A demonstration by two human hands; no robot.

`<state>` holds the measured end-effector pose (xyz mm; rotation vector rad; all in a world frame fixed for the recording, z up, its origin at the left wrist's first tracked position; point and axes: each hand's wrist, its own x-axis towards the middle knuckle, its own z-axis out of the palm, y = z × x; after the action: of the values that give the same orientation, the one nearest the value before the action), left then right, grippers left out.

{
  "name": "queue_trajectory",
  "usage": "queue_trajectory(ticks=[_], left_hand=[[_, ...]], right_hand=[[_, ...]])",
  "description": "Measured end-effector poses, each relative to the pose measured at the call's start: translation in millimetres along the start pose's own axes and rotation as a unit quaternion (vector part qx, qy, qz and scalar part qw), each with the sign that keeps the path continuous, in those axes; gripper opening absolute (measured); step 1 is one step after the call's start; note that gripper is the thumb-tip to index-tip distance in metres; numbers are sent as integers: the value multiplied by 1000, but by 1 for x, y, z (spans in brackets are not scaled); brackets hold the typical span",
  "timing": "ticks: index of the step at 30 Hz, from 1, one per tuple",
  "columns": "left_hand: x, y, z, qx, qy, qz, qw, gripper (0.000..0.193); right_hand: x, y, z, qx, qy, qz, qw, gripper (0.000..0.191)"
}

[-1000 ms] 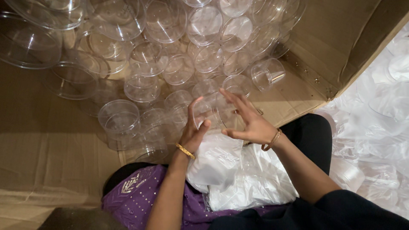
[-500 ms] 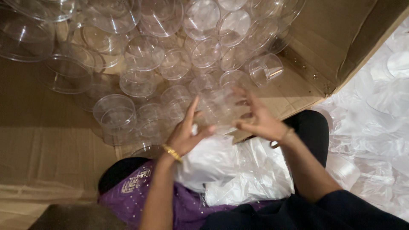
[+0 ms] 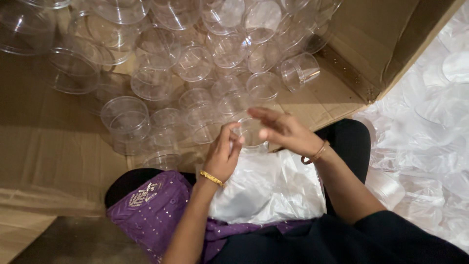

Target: The person sits on the floor in front of a large cardboard box filled with clear plastic cups. They open plastic bags and place cups into the bags one at a time, filling each bag and setting filled bags aside.

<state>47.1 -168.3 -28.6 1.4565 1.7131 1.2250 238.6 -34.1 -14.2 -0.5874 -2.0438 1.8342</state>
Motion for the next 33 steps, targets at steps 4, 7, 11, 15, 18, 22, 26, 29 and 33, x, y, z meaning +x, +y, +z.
queue_trajectory(ticks=[4, 7, 11, 15, 18, 22, 26, 29, 33], left_hand=[[0, 1, 5, -19, 40, 64, 997, 37], [-4, -8, 4, -96, 37, 39, 994, 49], [-17, -31, 5, -244, -19, -133, 960, 60], [-25, -50, 14, -400, 49, -314, 860, 39], [-24, -55, 21, -463, 112, -227, 849, 31], [-18, -53, 26, -448, 105, -119, 880, 29], [-14, -49, 30, -417, 120, -195, 880, 23], [-13, -44, 31, -400, 103, -274, 869, 29], [-17, -38, 17, -455, 54, -212, 863, 26]], right_hand=[[0, 1, 16, -5, -136, -31, 990, 67], [-1, 22, 36, 33, -126, 81, 988, 38], [-12, 57, 47, 93, -63, 111, 987, 30], [-29, 70, 35, 154, 86, 131, 976, 25], [-36, 61, 27, 101, 150, 122, 976, 24], [-36, 40, 33, -8, 161, 106, 981, 27], [-33, 24, 41, -52, 173, 89, 980, 33], [-34, 23, 38, 45, 224, 85, 970, 31], [-41, 36, 27, 234, 156, 82, 956, 29]])
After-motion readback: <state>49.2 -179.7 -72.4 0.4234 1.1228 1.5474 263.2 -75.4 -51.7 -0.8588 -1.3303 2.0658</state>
